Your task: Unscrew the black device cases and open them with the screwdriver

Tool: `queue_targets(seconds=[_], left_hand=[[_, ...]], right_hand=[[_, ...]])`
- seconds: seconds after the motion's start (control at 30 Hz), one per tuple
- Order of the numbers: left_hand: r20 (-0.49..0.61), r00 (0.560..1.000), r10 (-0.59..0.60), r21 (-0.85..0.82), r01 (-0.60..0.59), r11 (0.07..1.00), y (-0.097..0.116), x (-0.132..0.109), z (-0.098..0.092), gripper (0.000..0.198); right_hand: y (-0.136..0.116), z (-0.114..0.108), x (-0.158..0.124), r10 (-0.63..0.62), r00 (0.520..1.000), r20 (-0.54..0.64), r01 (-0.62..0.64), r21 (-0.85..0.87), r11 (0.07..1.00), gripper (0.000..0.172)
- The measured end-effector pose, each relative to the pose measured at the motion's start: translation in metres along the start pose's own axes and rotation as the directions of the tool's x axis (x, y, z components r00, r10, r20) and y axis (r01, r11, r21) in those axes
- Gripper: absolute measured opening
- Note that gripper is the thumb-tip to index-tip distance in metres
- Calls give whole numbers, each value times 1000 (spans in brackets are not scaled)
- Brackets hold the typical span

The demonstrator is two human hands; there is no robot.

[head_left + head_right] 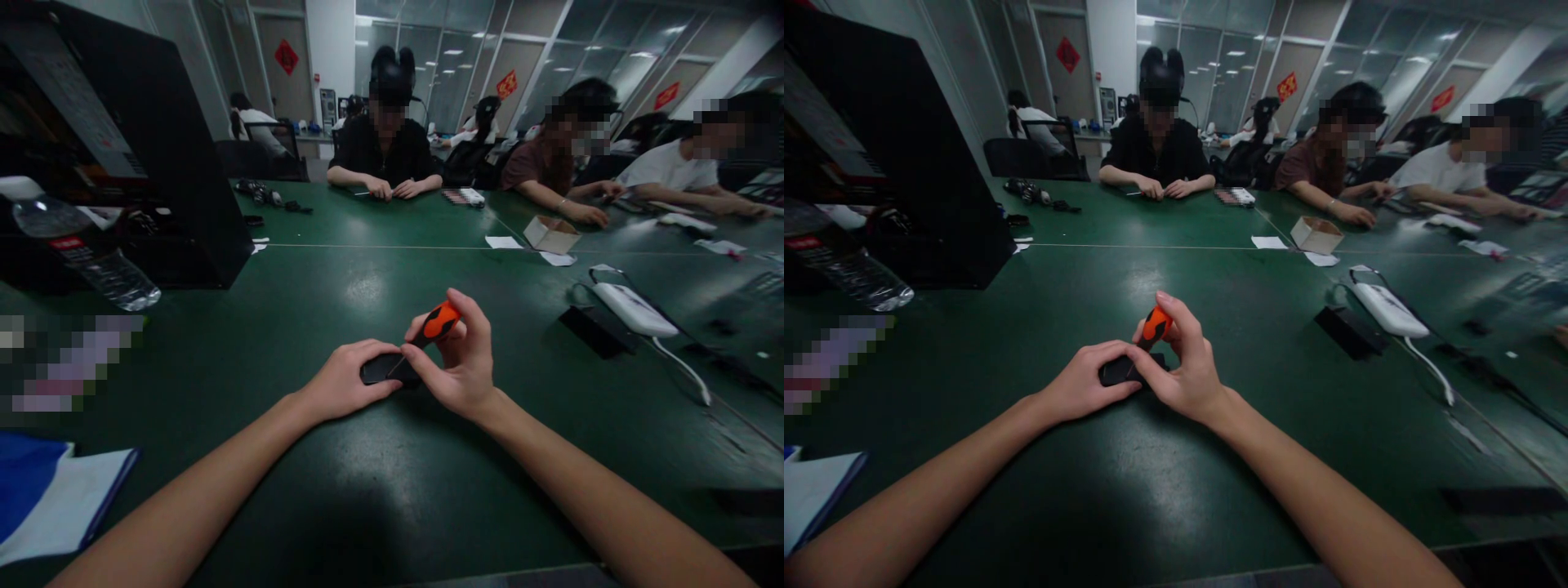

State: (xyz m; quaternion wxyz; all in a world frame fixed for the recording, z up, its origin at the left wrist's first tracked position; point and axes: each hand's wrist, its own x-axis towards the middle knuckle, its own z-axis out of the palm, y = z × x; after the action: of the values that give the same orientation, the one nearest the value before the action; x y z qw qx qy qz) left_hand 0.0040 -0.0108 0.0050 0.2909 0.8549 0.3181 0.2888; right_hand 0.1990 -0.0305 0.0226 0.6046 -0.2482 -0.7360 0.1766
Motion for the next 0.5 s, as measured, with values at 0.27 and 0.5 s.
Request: queue_targets(seconds=[0.27,0.5], left_hand=[[-5,1000,14,-14,-14,1000,1,-1,2,32],[-177,972,153,148,-127,981,7,-3,-5,29]], right_hand=[[-8,-7,7,89,989,121,-83,-57,995,73],[-14,-8,12,123,976,181,-141,93,986,72]])
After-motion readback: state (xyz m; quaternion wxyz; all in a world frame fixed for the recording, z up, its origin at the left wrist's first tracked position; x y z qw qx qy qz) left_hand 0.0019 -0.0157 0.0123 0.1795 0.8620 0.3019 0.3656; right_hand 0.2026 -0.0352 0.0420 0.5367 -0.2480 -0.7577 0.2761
